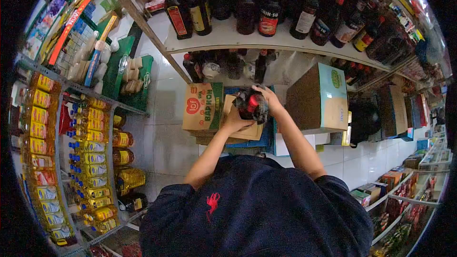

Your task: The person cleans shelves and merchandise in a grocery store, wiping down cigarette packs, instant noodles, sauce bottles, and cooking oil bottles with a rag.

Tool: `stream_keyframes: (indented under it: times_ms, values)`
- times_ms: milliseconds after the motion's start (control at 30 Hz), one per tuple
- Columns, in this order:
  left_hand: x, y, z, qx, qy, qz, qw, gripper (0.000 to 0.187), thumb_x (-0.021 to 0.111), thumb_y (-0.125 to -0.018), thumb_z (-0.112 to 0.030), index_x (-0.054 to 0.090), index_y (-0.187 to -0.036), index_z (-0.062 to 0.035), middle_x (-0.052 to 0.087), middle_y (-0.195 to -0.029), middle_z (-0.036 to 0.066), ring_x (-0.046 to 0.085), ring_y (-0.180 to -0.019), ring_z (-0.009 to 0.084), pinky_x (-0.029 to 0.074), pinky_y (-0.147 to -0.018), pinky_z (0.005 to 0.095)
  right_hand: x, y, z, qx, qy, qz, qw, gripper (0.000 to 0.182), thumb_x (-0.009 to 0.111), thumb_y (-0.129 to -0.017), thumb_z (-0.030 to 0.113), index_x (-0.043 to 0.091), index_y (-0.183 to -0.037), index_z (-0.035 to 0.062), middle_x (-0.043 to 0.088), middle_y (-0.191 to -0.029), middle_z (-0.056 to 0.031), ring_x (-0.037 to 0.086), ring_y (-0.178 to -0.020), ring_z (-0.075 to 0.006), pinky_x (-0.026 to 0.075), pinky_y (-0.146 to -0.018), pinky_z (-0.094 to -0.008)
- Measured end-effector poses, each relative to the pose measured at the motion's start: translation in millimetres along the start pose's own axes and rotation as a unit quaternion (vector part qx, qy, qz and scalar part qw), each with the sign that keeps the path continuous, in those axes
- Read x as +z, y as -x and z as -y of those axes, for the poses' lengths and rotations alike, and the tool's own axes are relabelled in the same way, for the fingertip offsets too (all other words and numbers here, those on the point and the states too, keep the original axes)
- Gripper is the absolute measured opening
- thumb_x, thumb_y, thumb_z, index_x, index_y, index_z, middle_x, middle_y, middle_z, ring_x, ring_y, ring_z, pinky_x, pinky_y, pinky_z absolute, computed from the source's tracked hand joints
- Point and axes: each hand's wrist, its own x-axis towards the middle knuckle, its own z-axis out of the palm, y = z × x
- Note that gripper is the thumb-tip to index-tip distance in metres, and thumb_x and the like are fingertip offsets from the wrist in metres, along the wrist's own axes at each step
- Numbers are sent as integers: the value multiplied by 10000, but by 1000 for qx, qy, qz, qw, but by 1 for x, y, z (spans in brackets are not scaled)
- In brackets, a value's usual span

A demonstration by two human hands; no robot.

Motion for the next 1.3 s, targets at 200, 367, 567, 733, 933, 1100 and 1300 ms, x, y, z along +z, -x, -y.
stream_keyframes:
  times_ms: [200,367,567,733,933,1100,1300]
  values:
    - [16,5,6,124,42,-133,983,1027,801,-473,-219,184,-1266,-4,348,-1227,161,352,-1152,280,264,-980,371,-5,-35,-67,-26,-173,-49,983,311,451,-872,322,554,-993,54,563,-889,-16,547,-787,-123,433,-740,-266]
    - [14,20,-20,195,-27,-252,947,1001,734,-600,-211,71,-1319,2,240,-1312,204,245,-1217,319,185,-1005,401,-13,-32,-88,-6,-124,-38,992,330,454,-859,229,497,-1087,-6,556,-998,-58,548,-864,-137,435,-754,-261]
    - [30,16,-83,142,47,-276,949,545,659,-700,-139,391,-1162,-34,518,-1001,101,506,-905,197,391,-813,308,-33,-37,-118,-85,11,27,996,299,455,-843,201,527,-1047,-5,560,-992,-68,530,-885,-142,415,-782,-264]
    - [31,3,-62,84,87,-256,959,257,616,-701,-53,460,-906,-48,505,-811,43,497,-757,138,405,-706,260,-37,-26,-142,-56,-4,-55,997,327,466,-851,241,532,-1040,-18,566,-967,-53,518,-863,-122,411,-756,-249]
    - [-25,13,-56,48,188,-208,959,233,616,-667,-6,461,-828,-72,508,-749,17,487,-695,88,405,-641,228,35,-6,-59,-113,167,-10,979,381,497,-832,312,564,-962,-39,595,-826,-104,525,-750,-173,401,-717,-306]
    - [-34,24,-42,59,248,-188,949,246,627,-690,-26,442,-847,-68,507,-774,32,498,-715,101,410,-645,227,33,-15,-82,-116,291,-25,949,367,489,-824,298,565,-948,-40,583,-860,-186,547,-816,-230,399,-756,-339]
    - [-26,19,-52,20,284,-444,849,367,646,-723,-91,395,-988,-52,457,-870,28,461,-746,122,393,-667,226,13,-16,-139,-103,207,-114,966,369,460,-848,242,490,-1044,-68,547,-961,-200,530,-876,-308,397,-751,-366]
